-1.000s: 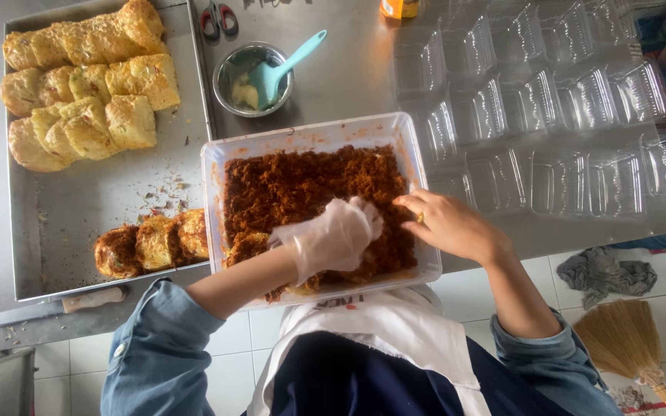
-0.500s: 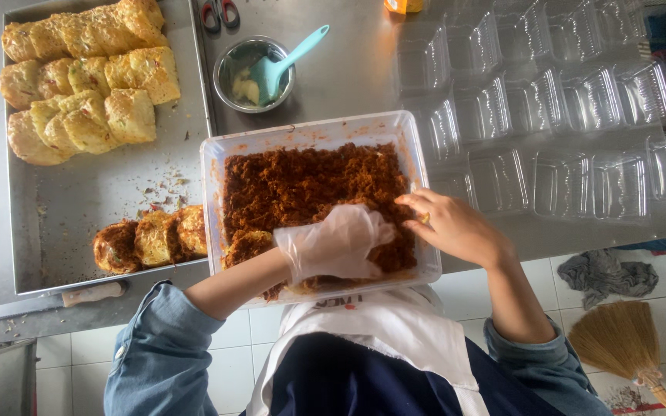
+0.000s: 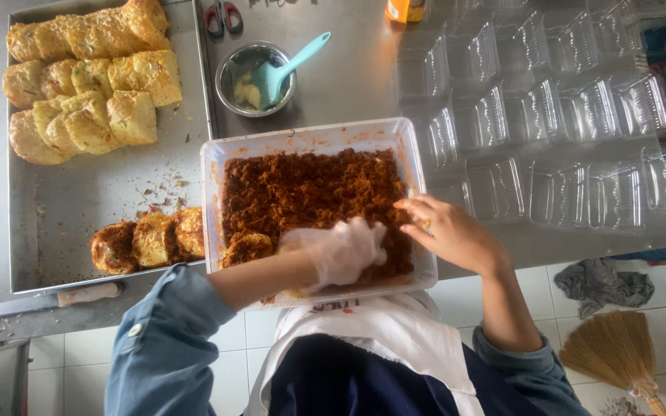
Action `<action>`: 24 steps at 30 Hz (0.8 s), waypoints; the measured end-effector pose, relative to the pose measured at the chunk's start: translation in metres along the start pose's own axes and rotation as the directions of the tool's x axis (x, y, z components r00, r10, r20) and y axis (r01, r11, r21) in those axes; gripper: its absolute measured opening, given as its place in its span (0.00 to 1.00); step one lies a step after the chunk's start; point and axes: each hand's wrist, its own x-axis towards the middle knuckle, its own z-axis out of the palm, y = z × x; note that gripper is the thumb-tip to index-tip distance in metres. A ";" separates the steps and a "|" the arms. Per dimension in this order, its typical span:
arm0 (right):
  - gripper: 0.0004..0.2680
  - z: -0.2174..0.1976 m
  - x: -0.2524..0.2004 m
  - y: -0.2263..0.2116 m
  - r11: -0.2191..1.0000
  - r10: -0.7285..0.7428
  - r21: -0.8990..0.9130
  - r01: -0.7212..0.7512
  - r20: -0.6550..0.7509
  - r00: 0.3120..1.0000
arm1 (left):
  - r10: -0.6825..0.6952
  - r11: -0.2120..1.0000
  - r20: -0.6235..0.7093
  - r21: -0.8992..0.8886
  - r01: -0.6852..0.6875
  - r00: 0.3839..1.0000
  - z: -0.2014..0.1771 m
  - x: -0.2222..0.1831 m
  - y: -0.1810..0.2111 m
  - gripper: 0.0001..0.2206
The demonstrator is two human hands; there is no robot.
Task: The person coats pieces of pastry with a shredded topping by hand in a large container.
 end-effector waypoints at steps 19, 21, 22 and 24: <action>0.48 0.054 0.037 -0.062 0.700 0.223 0.648 0.301 -0.598 0.770 | -0.789 -0.547 -0.329 -0.011 -0.837 0.519 0.133 0.001 -0.032 0.46; 0.49 0.047 0.039 -0.065 0.695 0.208 0.649 0.310 -0.594 0.777 | -0.768 -0.556 -0.390 0.012 -0.831 0.508 0.141 0.000 -0.034 0.44; 0.49 0.044 0.040 -0.065 0.690 0.200 0.653 0.313 -0.588 0.784 | -0.745 -0.621 -0.160 -0.187 -0.761 0.647 0.141 -0.003 -0.033 0.42; 0.49 0.038 0.045 -0.064 0.778 0.088 0.516 0.358 -0.654 0.751 | -0.700 -0.689 0.098 -0.352 -0.633 0.707 0.130 -0.015 -0.035 0.39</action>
